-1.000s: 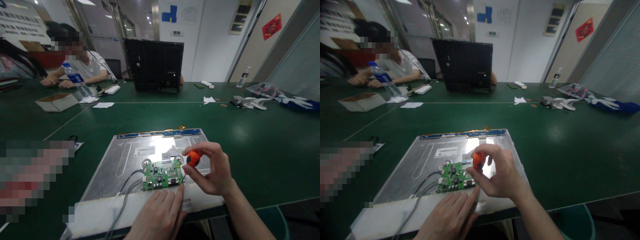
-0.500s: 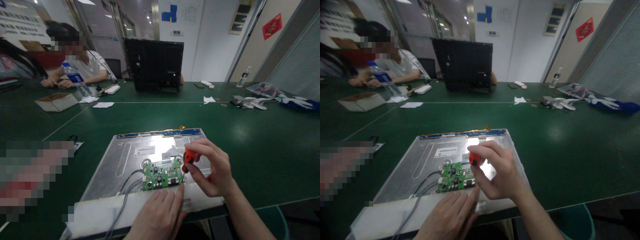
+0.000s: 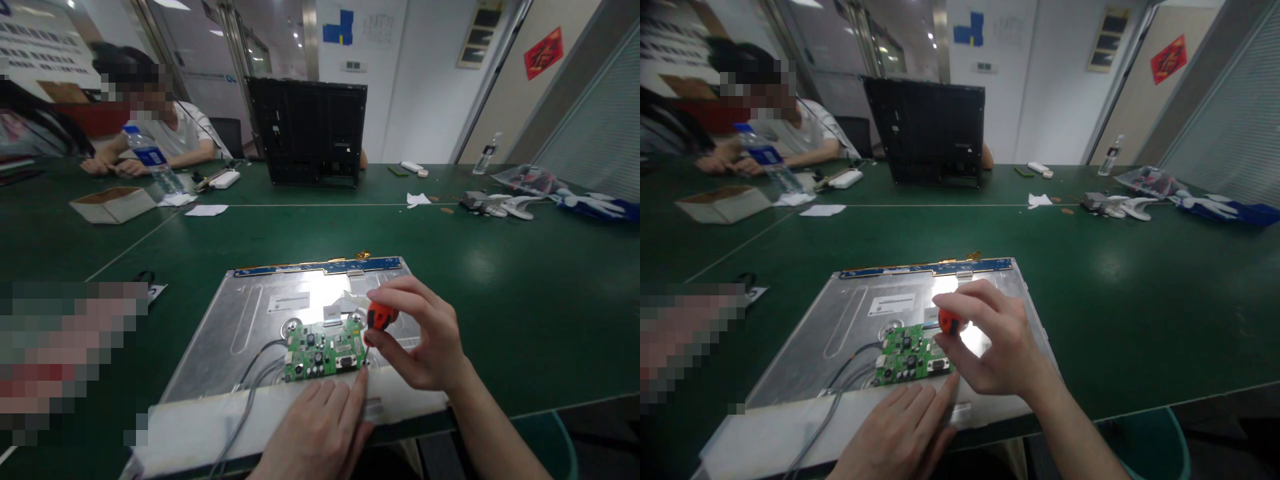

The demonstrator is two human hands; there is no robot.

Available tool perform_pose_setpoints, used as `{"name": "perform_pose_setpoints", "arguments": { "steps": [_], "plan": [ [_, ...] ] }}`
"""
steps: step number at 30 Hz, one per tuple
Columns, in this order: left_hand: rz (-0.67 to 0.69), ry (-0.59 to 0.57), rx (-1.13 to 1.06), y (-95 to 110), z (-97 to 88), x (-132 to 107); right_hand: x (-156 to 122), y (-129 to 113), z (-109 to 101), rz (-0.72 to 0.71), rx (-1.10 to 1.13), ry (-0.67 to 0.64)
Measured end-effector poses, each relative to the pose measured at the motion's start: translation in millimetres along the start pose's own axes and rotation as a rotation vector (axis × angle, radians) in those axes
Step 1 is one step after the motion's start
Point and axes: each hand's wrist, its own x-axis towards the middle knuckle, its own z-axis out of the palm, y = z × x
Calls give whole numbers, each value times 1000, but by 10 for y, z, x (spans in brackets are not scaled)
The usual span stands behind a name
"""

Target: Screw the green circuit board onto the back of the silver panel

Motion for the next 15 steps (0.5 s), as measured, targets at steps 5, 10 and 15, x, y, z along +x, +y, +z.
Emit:
{"name": "perform_pose_setpoints", "arguments": {
  "steps": [5, 10, 15],
  "plan": [
    [-1, -15, -6, 8, -11, 8, -11, -3, 5, 5, 26, 4],
    [-9, -12, -4, 2, 1, 7, -8, 8, 10, -4, -24, -5],
    [-3, -6, 1, 0, 18, -3, -3, 3, 15, 2, -4, -5]
  ]
}}
